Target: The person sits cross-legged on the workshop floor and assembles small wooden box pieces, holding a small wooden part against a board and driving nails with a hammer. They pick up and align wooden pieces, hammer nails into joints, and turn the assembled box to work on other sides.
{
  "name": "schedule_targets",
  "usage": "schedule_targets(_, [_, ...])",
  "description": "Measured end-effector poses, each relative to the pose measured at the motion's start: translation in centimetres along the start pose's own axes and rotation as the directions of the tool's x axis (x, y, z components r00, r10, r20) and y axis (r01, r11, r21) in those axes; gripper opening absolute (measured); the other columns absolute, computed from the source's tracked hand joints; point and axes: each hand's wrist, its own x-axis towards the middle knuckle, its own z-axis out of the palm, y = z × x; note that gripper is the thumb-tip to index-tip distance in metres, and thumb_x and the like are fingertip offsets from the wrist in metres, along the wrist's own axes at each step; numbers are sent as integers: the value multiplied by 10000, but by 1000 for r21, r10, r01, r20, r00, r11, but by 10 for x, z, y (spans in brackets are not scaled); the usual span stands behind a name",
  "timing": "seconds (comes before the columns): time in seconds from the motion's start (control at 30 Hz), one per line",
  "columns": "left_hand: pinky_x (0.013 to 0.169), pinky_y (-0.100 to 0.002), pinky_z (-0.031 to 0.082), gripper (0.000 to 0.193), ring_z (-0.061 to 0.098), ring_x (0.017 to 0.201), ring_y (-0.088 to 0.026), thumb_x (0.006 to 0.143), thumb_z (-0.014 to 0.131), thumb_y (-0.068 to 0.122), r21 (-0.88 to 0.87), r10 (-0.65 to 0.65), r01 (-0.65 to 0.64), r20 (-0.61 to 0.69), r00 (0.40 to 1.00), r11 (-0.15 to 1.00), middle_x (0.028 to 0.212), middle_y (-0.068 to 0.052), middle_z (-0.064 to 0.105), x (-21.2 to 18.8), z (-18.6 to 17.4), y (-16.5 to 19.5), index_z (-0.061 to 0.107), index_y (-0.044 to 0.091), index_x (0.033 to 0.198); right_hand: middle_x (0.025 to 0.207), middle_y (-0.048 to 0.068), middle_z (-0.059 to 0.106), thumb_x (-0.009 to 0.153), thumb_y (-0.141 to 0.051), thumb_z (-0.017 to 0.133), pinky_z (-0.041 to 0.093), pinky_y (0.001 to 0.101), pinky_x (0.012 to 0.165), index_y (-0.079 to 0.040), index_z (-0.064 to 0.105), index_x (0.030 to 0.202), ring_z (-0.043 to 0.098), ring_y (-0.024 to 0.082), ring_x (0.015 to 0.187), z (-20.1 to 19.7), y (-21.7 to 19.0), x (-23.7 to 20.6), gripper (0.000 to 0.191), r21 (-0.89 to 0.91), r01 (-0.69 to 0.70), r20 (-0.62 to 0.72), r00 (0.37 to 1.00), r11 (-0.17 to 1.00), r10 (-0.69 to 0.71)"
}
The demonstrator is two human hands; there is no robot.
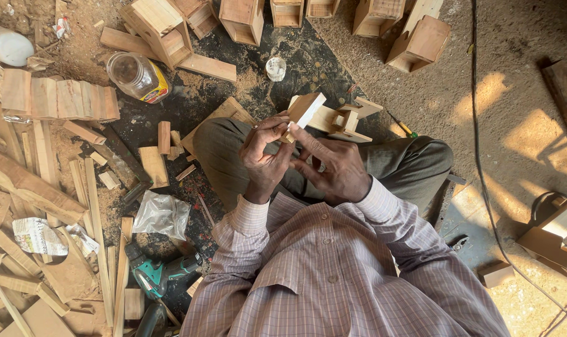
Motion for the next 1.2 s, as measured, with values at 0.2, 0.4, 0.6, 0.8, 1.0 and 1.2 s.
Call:
schedule_targets(0.2, [818,-292,617,221,701,949,-155,966,768,36,-550,-538,441,-19,843,709,1114,-83,741,-6,-6,-4,636,37,1143,921,14,757,971,-141,824,577,258,662,-102,228,1676,719,99,730,9,21,-14,924,175,-8,-94,995,984,24])
schedule_targets(0.4, [876,-310,605,257,722,1003,-162,932,747,114,-867,-831,497,240,502,50,1112,-63,732,-4,-18,-11,679,46,1171,952,42,768,969,-231,827,535,239,629,-92,225,1670,683,105,698,28,40,-27,935,209,-82,-125,986,975,110])
schedule_targets(0.6, [845,-318,615,226,724,958,-168,976,742,136,-876,-819,477,321,476,-67,1110,-64,724,-16,-14,-1,658,35,1160,965,62,748,966,-393,781,530,280,606,-57,236,1650,647,125,650,35,43,-15,936,125,-37,-53,998,991,43])
schedule_targets(0.8, [669,-291,563,251,709,849,-157,1018,746,170,-858,-765,507,378,522,-78,1002,-88,723,-17,-14,3,656,13,1192,879,55,686,998,-448,718,551,355,661,-16,312,1624,668,190,697,34,29,6,862,-268,56,-73,994,962,-79])
schedule_targets(1.0, [774,-266,578,272,707,883,-131,983,750,110,-864,-814,502,325,482,-48,1044,-67,722,-13,-14,3,634,8,1207,710,10,568,1002,-334,772,492,343,595,-16,467,1543,598,160,629,24,15,9,698,-485,129,-53,983,865,-177])
schedule_targets(1.2, [858,-270,606,282,726,938,-144,944,749,73,-869,-838,494,283,467,-18,1080,-85,721,-13,-16,-1,642,-4,1192,782,-4,632,949,-218,863,464,302,592,-92,547,1484,612,127,664,18,23,8,634,-392,260,-45,953,882,-300])
